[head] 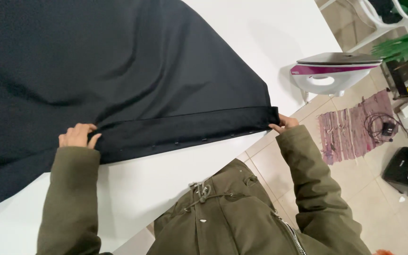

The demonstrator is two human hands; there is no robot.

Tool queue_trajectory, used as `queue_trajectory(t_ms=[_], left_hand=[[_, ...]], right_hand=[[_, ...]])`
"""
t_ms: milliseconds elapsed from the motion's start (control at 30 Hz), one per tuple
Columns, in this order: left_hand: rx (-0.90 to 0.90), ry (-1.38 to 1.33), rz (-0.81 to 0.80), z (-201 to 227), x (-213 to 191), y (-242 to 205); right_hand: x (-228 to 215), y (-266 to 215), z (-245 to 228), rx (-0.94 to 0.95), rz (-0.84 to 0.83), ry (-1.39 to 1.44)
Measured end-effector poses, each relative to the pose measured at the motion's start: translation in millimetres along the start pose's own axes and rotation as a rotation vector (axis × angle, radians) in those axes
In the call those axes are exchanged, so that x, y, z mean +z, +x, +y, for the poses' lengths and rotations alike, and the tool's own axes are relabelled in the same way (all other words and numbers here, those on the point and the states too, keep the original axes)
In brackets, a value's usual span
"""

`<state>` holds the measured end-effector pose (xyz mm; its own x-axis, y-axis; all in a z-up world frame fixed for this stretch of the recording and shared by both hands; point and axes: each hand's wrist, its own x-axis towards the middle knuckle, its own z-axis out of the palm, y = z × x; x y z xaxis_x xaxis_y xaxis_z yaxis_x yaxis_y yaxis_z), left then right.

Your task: Ironing a piece of black fabric on a workshop table.

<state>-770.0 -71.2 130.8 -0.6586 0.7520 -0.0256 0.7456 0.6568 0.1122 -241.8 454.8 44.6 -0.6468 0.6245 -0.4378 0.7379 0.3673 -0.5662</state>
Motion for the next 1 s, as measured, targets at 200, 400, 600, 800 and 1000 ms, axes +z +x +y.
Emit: queue_trajectory(t_ms=[200,400,600,800,1000], left_hand=[[-0.212,-0.435,-0.445,-15,-16,-48],[-0.56,-0.273,-0.567,-22,-13,-77],[-0.317,-0.17,-0.414,-40,19,-85],[-0.208,0.349,-0.372,-2,0,-82],[0.12,0.309,-0.344,182,-9,-48]], right_hand=[[-30,-8,-28,-0.255,0.296,0.154],[-21,4,4,-0.311,0.133,0.07],[-14,12,11,-0.248,0.208,-0.078],[-19,5,-18,-0.266,0.232,-0.119],[-16,3,-32,-0.162,0.164,-0.157]])
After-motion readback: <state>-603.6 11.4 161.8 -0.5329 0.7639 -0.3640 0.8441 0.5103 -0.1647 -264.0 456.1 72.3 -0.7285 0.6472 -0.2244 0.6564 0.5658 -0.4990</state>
